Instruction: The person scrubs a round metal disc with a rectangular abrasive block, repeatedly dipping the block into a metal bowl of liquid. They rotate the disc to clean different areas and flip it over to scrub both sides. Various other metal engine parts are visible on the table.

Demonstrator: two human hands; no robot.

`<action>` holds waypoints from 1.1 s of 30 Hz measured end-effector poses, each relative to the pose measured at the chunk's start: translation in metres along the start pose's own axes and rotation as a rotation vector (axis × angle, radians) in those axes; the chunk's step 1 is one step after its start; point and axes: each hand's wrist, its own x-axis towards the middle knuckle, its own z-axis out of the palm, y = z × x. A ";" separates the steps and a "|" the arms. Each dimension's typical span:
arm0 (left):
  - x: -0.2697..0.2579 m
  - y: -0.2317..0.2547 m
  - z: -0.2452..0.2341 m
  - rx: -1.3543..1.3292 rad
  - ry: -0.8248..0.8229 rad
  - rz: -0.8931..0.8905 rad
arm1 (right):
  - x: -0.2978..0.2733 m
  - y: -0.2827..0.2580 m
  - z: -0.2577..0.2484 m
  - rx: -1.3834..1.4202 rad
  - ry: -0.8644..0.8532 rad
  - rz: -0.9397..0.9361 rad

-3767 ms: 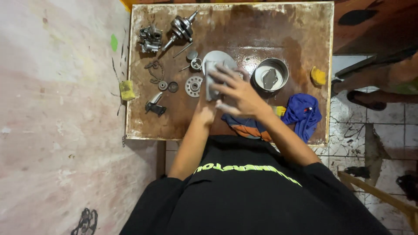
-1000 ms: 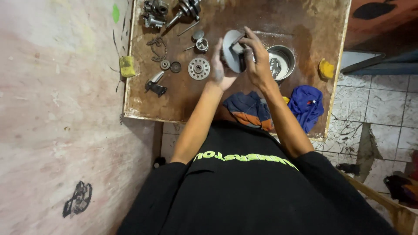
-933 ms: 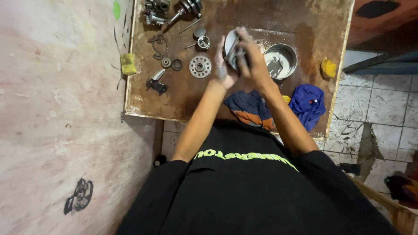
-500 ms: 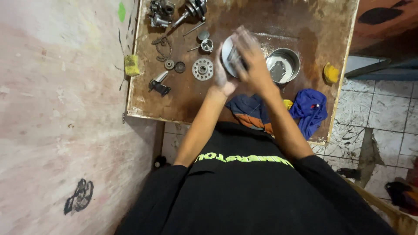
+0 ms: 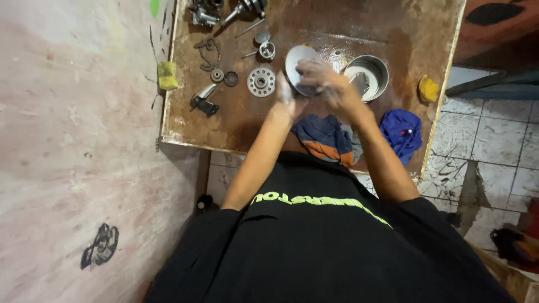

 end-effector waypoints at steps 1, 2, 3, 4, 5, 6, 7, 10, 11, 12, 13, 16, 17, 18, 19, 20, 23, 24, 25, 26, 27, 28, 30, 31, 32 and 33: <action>-0.005 0.006 0.006 -0.001 0.002 0.002 | -0.008 0.026 -0.005 0.003 -0.001 -0.001; -0.011 0.012 0.013 -0.093 -0.182 0.076 | -0.015 0.053 -0.010 0.268 0.271 0.140; -0.017 0.016 0.019 -0.186 -0.365 0.147 | -0.026 0.078 -0.014 0.532 0.544 0.289; -0.023 0.022 0.024 -0.187 -0.361 0.145 | -0.049 0.123 -0.010 0.533 0.543 0.293; -0.030 0.027 0.027 -0.195 -0.372 0.134 | -0.074 0.166 -0.004 0.404 0.709 0.528; -0.038 0.032 0.031 -0.204 -0.383 0.122 | -0.101 0.209 0.003 0.257 0.870 0.755; -0.037 0.032 0.027 -0.201 -0.386 0.125 | -0.106 0.225 0.004 0.259 0.872 0.751; -0.039 0.032 0.021 -0.299 -0.435 0.082 | -0.140 0.279 0.010 0.469 0.733 1.027; -0.042 0.033 0.022 -0.249 -0.478 0.109 | -0.161 0.302 0.017 0.199 0.619 1.095; -0.046 0.034 0.023 -0.199 -0.520 0.136 | -0.182 0.325 0.023 -0.070 0.496 1.148; -0.047 0.034 0.022 -0.198 -0.517 0.136 | -0.182 0.323 0.026 -0.067 0.495 1.149; -0.050 0.032 0.014 -0.145 -0.533 0.194 | -0.188 0.317 0.036 -0.195 0.275 0.905; -0.048 0.032 0.010 -0.158 -0.591 0.224 | -0.187 0.318 0.038 -0.218 0.136 0.926; -0.046 0.031 0.006 -0.171 -0.648 0.254 | -0.186 0.318 0.041 -0.241 -0.005 0.943; -0.045 0.032 0.004 -0.170 -0.649 0.255 | -0.184 0.318 0.042 -0.240 -0.003 0.941; -0.044 0.033 0.002 -0.210 -0.609 0.228 | -0.182 0.317 0.044 -0.217 -0.088 0.919; -0.045 0.028 -0.007 -0.255 -0.558 0.198 | -0.184 0.319 0.050 -0.255 -0.137 0.848; -0.044 0.027 -0.009 -0.255 -0.556 0.194 | -0.183 0.321 0.051 -0.320 -0.092 0.795; -0.043 0.027 -0.010 -0.255 -0.552 0.199 | -0.178 0.314 0.051 -0.317 -0.096 0.792; -0.042 0.026 -0.011 -0.244 -0.484 0.180 | -0.173 0.307 0.051 -0.429 -0.054 0.900; -0.041 0.024 -0.011 -0.233 -0.415 0.156 | -0.170 0.298 0.052 -0.543 -0.009 1.012; -0.044 0.024 -0.013 -0.232 -0.411 0.155 | -0.175 0.304 0.054 -0.540 -0.011 1.014; -0.042 0.023 -0.009 -0.367 -0.539 0.138 | -0.181 0.322 0.045 -0.266 -0.180 0.788; -0.043 0.022 -0.006 -0.366 -0.537 0.138 | -0.184 0.326 0.045 -0.264 -0.181 0.789; -0.043 0.022 -0.003 -0.413 -0.536 0.121 | -0.187 0.330 0.046 -0.376 -0.104 0.852; -0.044 0.022 0.000 -0.456 -0.536 0.103 | -0.189 0.334 0.048 -0.487 -0.024 0.913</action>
